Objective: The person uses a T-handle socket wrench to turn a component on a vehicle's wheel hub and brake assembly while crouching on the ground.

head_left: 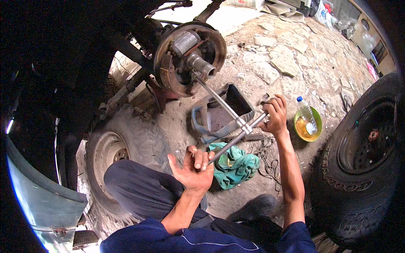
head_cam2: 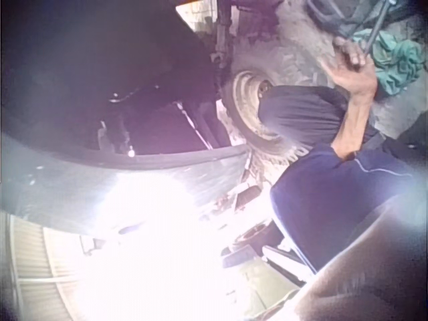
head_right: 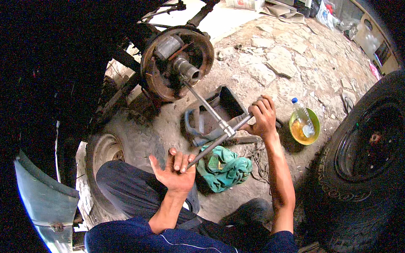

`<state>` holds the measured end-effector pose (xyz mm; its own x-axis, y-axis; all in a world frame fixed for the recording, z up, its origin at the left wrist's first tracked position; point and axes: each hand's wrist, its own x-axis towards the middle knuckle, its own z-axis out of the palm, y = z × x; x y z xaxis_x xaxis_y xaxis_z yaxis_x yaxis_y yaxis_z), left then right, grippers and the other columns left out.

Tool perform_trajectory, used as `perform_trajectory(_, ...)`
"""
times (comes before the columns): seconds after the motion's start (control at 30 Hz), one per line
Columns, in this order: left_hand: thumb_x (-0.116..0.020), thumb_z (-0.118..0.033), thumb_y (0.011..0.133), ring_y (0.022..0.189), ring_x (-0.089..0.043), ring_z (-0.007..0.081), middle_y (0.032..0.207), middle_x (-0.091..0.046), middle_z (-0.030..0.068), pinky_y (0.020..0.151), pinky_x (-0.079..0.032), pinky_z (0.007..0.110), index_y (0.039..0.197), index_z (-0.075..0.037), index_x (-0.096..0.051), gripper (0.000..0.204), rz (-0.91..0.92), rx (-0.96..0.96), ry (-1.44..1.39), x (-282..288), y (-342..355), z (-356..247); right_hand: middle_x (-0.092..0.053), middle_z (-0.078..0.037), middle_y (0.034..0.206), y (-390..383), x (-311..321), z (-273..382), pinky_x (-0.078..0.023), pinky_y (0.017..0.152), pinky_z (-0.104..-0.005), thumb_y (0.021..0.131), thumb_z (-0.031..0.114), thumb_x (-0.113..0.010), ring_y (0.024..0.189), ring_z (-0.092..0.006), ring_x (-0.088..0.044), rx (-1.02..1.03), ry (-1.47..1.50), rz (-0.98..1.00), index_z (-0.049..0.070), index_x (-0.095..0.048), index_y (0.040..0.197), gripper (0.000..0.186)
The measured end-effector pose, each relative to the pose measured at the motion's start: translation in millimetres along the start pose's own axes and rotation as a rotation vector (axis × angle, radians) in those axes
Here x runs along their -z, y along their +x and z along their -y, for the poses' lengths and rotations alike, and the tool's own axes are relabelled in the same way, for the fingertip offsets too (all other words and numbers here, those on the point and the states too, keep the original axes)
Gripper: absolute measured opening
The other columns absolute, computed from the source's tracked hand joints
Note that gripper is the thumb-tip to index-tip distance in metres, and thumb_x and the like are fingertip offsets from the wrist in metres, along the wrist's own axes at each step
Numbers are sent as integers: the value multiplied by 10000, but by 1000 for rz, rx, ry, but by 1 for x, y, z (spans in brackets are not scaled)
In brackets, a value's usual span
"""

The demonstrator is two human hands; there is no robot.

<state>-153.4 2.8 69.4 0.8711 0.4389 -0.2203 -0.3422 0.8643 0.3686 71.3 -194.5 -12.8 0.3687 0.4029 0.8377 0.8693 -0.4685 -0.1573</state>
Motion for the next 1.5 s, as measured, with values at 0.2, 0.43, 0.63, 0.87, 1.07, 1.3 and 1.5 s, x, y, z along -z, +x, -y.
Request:
perform_trajectory(0.2, -344, -711, 871, 497, -366, 162, 565, -368, 7, 760, -385, 381, 816, -66, -545, 678, -4, -270, 93, -8, 4, 22, -447, -113, 723, 16, 0, -11, -370, 848, -471, 701, 768, -558, 719, -325, -459, 47, 12, -4, 54, -462, 717, 721)
perform_trajectory(0.43, -402, -621, 865, 692, -444, 194, 716, -440, 32, 772, -391, 396, 868, -68, -528, 567, -58, -594, 145, -19, 8, 36, -416, -91, 649, 20, 3, -12, -359, 764, -417, 642, 831, -549, 636, -295, -423, 5, 76, -22, 61, -467, 648, 774)
perform_trajectory(0.63, -421, -653, 854, 500, -282, 104, 614, -340, -7, 443, -232, 268, 809, -62, -490, 597, 73, -479, 162, -16, 3, 27, -414, -57, 542, 31, 3, -7, -329, 680, -371, 883, 414, -389, 559, -256, -400, -143, 236, -114, 71, -444, 559, 476)
perform_trajectory(0.87, -449, -598, 852, 436, -195, 78, 530, -272, -26, 394, -148, 248, 735, -71, -446, 540, 195, -466, 211, -14, 4, 20, -405, -63, 494, 27, -27, 11, -345, 721, -360, 879, 244, -365, 504, -250, -376, -386, 221, -438, 88, -354, 491, 419)
perform_trajectory(1.07, -494, -473, 853, 468, -232, 87, 559, -299, -13, 422, -185, 258, 757, -31, -450, 455, 326, -440, 224, -38, 5, 19, -402, -92, 524, 11, -39, 11, -349, 769, -388, 874, 236, -307, 601, -275, -422, -595, 210, -460, 63, -370, 516, 403)
perform_trajectory(1.3, -500, -165, 897, 425, -221, 43, 548, -299, -41, 370, -179, 228, 752, -19, -445, 213, 314, -559, 367, -82, 15, 22, -419, -119, 558, -3, -62, 22, -365, 766, -401, 908, 280, -283, 597, -304, -407, -794, 275, -548, 40, -387, 562, 433)
perform_trajectory(1.5, -575, -61, 895, 424, -282, 23, 552, -341, -60, 358, -181, 218, 721, -58, -472, 202, 145, -672, 828, -104, 26, 32, -386, -98, 535, -25, -81, 23, -325, 593, -378, 911, 261, -353, 552, -246, -387, -1059, 402, -683, 26, -362, 569, 415)
